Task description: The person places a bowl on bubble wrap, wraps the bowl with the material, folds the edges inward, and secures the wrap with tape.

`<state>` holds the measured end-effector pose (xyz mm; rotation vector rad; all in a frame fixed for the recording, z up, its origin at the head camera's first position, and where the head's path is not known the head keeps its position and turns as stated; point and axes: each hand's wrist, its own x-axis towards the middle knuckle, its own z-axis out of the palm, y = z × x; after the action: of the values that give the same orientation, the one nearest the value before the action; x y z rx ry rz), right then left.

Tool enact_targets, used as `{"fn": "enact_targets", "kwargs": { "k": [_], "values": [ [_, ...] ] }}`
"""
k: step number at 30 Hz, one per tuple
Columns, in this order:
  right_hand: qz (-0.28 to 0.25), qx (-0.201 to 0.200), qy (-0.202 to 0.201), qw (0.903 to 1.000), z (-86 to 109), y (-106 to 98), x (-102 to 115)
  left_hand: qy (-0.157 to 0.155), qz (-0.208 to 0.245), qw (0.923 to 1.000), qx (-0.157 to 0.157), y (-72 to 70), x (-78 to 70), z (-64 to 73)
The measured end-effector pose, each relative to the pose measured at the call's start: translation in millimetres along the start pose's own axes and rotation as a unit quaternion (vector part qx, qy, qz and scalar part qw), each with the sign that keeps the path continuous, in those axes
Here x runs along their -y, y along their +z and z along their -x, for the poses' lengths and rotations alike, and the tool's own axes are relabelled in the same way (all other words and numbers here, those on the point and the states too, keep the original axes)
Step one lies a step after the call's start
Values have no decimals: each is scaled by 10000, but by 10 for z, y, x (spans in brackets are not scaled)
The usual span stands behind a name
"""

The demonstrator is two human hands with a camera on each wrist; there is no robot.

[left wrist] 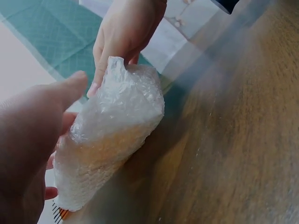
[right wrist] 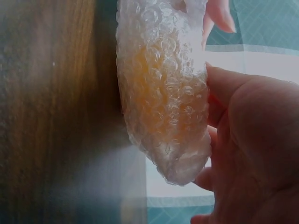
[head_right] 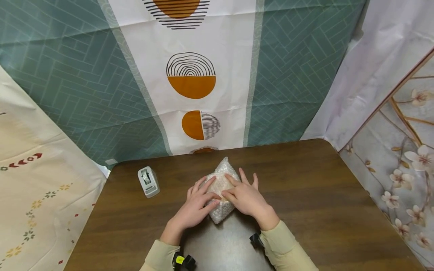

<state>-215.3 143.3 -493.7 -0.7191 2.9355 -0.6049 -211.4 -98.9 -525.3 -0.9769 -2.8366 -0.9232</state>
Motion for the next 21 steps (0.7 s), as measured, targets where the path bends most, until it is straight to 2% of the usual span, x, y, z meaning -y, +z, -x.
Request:
{"fn": "enact_targets", "kwargs": {
  "k": [6,10,12,14,16,17,19,21],
  "values": [
    [-188,44,99,9998,19,25,14,147,261,9993,-226,-52,25,18],
    [-328,206,96,9992,43,67,62,76,631,9967,-500,-167,77,130],
    [-390,201,47,9990,48,67,77,-17,742,9938,-822,-283,144,177],
    [-416,115,-7,9991,41,50,89,-232,768,9876,-1348,-463,239,219],
    [-425,53,-32,9991,35,27,94,-660,702,9734,-2078,-675,368,288],
    [-417,71,-21,9991,35,16,94,-987,645,9621,-2459,-780,441,343],
    [-376,109,2,9992,36,1,87,-1821,602,9314,-3092,-974,579,473],
    [-341,128,39,9993,42,-11,77,-2719,671,8957,-3453,-1113,717,627]
  ]
}}
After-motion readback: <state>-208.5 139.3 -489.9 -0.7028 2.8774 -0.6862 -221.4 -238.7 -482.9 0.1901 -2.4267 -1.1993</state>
